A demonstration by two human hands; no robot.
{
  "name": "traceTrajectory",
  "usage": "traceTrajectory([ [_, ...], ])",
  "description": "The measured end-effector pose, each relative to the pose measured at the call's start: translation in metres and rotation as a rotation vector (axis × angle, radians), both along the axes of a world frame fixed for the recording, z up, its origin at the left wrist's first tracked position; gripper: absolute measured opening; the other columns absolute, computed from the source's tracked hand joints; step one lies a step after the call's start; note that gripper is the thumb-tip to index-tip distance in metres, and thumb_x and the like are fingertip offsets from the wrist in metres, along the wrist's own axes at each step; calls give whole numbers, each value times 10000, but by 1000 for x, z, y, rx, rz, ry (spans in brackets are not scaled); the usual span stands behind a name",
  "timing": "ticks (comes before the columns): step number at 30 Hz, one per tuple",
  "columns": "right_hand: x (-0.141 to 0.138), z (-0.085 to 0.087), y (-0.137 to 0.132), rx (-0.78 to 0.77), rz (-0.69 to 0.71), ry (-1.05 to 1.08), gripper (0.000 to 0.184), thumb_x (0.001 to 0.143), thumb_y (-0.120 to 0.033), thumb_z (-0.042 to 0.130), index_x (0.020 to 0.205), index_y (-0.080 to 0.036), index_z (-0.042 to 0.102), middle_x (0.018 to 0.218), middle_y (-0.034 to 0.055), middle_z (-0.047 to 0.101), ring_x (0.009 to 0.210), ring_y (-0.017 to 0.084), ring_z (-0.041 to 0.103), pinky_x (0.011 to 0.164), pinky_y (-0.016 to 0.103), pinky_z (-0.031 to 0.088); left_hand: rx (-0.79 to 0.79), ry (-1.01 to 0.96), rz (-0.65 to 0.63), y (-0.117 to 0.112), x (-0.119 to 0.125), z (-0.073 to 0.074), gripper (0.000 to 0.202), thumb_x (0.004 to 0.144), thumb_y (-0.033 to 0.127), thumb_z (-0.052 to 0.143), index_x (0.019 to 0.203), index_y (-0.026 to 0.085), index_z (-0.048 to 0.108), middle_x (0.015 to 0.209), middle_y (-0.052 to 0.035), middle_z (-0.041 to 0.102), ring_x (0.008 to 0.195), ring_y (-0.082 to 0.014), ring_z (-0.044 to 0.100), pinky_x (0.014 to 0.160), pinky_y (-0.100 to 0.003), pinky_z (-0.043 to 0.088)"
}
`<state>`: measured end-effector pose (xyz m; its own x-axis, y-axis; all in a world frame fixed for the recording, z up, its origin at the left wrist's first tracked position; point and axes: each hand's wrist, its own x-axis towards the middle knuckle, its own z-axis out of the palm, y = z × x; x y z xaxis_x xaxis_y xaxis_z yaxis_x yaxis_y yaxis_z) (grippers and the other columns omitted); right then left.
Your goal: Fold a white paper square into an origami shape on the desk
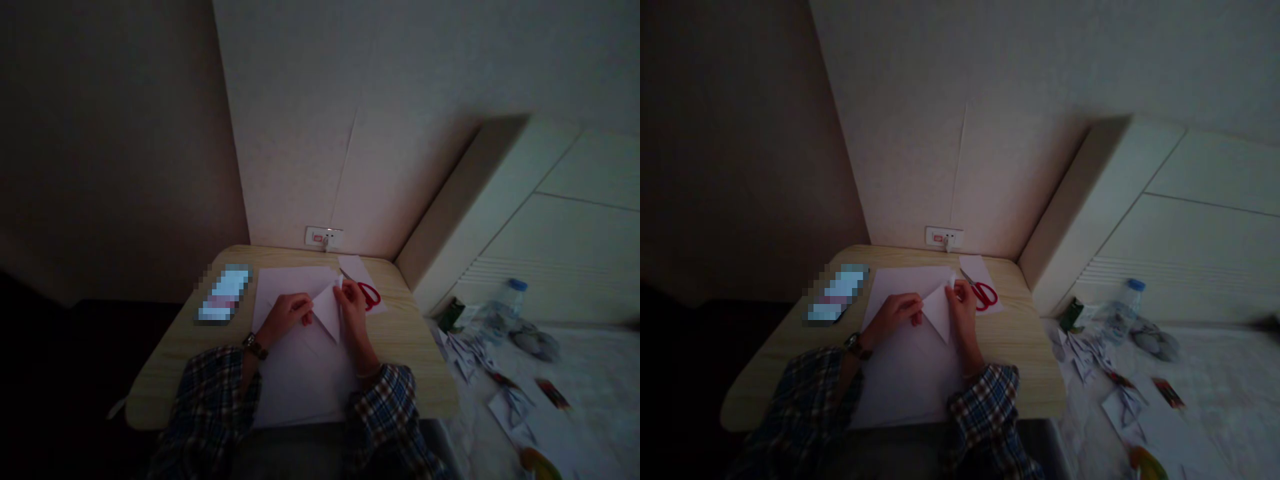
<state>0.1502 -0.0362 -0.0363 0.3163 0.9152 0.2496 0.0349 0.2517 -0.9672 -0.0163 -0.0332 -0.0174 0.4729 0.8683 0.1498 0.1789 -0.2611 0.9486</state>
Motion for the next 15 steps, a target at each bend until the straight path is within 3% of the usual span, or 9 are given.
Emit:
traceTrajectory([
  [8,5,-1,-1,-27,-114,-59,216,775,-391,485,691,-195,517,654,-2,517,616,145,457,553,261,362,12,44,-19,-3,1,3,282,815,308,472,590,157,555,536,4,594,515,-113,552,553,-220,423],
  [15,2,-2,1,-68,-93,-61,216,746,-410,509,730,-195,520,645,-13,522,623,143,459,562,254,358,44,85,2,-3,0,1,279,807,304,478,576,165,549,515,8,597,497,-115,552,534,-216,417],
])
